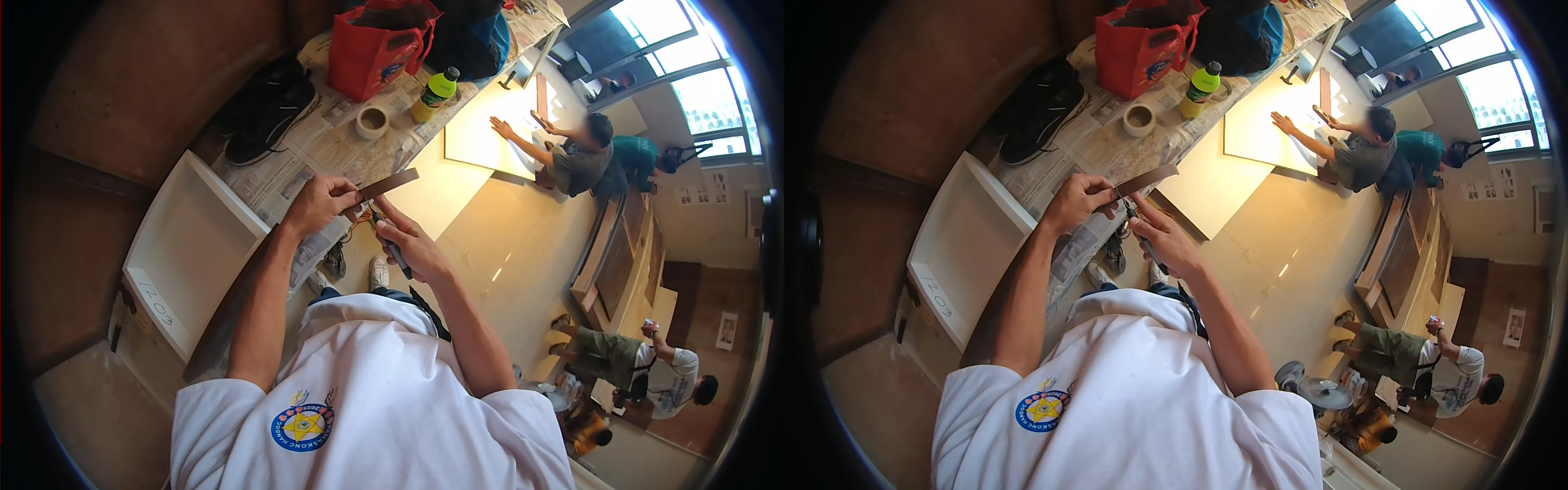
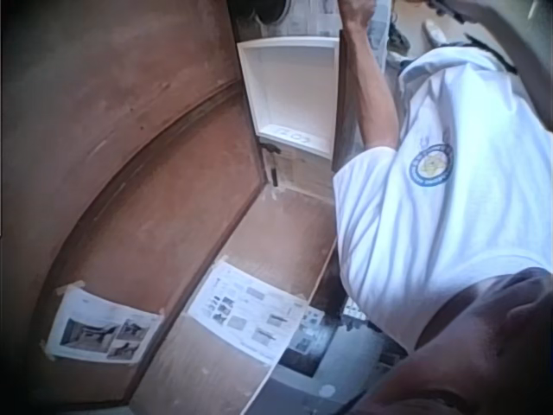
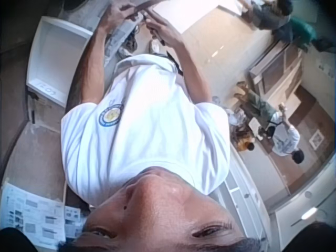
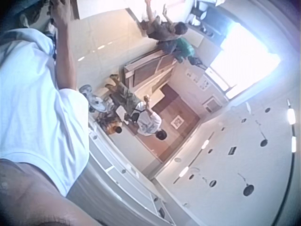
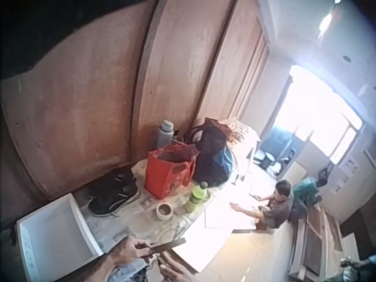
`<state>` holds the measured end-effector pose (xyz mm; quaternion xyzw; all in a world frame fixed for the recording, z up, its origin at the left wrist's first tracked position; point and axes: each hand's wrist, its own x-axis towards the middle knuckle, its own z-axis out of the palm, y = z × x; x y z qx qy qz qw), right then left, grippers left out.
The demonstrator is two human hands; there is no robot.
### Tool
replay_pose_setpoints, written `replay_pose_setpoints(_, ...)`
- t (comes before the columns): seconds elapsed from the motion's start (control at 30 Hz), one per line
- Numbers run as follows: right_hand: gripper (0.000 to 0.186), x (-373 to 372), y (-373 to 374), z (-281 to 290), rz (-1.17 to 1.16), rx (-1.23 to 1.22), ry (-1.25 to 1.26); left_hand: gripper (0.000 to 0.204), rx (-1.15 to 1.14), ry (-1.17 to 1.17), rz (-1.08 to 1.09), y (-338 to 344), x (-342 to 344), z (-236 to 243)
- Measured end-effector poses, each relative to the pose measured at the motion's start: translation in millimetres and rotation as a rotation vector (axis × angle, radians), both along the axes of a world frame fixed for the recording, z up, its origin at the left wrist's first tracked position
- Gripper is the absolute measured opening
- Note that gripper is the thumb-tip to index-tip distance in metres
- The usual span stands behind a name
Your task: The person applies a strip of brown edge banding to the edge of a white wooden board. They use a utility knife to cut the strip to length and trim the excess material flush with the board's surface. The person works on a single board throughout the clip, smoothing the banding and refining the edges.
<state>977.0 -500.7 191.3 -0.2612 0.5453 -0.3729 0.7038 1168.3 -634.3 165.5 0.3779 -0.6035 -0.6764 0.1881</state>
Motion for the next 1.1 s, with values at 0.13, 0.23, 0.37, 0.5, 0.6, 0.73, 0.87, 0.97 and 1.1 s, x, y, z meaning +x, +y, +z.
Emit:
replay_pose_setpoints(0.13, 0.064, 0.9, -1.3, -1.6, -0.006, -0.006, 0.020, 0.021, -0.073, -0.050, 0.000, -0.3, -0.3, 2.3)
replay_pose_setpoints(0.23, 0.065, 1.3, -3.5, 1.8, 0.013, -0.019, 0.064, 0.021, -0.148, -0.084, -0.006, -0.3, 0.5, 2.1)
replay_pose_setpoints(0.37, 0.066, -0.3, -5.1, -5.8, 0.029, -0.053, 0.136, 0.023, -0.155, -0.041, -0.010, -0.6, 1.4, 1.8)
replay_pose_setpoints(0.5, 0.066, 2.7, -6.5, -7.9, -0.001, -0.053, 0.100, 0.028, -0.045, 0.209, 0.008, -1.5, 6.1, -12.8)
replay_pose_setpoints(0.6, 0.067, 7.1, -7.1, -7.7, -0.039, -0.030, 0.057, 0.028, -0.100, 0.134, 0.013, -0.9, 4.4, -4.9)
replay_pose_setpoints(0.73, 0.068, 6.5, -9.5, -9.0, -0.029, -0.029, 0.056, 0.031, -0.104, 0.082, 0.043, -1.2, 2.8, 1.0)
replay_pose_setpoints(0.87, 0.068, 2.8, -10.8, -7.8, -0.023, -0.027, 0.024, 0.032, -0.118, 0.047, 0.052, -2.6, 2.0, 0.6)
replay_pose_setpoints(0.97, 0.067, 2.6, -10.7, -11.6, -0.022, -0.029, 0.033, 0.032, -0.120, 0.036, 0.060, -2.6, 1.0, -1.5)
replay_pose_setpoints(1.1, 0.067, 4.4, -11.2, -13.9, -0.014, -0.054, 0.085, 0.031, -0.126, 0.026, 0.075, -2.4, -0.6, -1.1)
